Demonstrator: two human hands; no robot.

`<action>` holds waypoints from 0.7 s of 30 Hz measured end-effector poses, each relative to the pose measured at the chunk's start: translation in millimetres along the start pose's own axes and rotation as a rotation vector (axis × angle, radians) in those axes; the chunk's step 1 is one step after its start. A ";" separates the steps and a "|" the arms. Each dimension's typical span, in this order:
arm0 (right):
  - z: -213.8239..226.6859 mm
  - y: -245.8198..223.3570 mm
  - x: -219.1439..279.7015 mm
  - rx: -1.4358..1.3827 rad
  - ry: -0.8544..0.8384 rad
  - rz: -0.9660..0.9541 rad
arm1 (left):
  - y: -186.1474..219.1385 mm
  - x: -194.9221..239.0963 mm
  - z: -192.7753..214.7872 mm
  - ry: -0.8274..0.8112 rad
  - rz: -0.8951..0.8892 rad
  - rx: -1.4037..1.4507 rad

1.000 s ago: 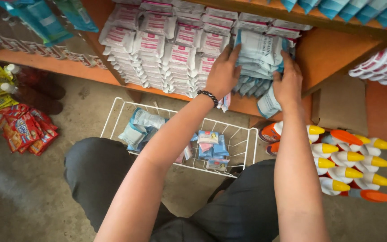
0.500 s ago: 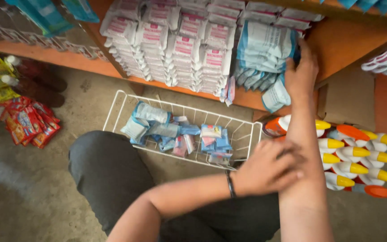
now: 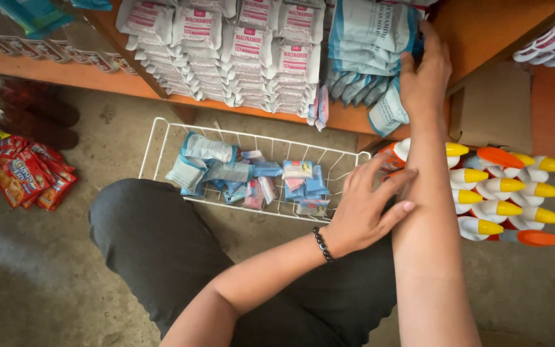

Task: The person organizes various packaged goods, including soap and cleaning supplies, by placing them into a white wire basket and onto shelves.

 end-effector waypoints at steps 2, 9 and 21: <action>-0.2 -2.7 0.0 -0.014 -0.006 0.000 | -0.6 8.0 -3.8 -0.030 0.001 0.012; -0.9 1.4 1.7 -0.010 -0.043 -0.012 | 22.5 17.3 0.6 -0.103 -0.092 0.039; -1.7 22.0 12.2 -0.027 -0.038 0.077 | 19.9 17.2 17.9 -0.117 -0.001 0.008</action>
Point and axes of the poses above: each hand's wrist, its own x-axis away from the middle knuckle, its own z-axis out of the back of the hand, y = z × x, the point moved 9 cm from there along -x, towards the middle knuckle, and after that the axes turned 1 degree about z, right-handed, at the moved point
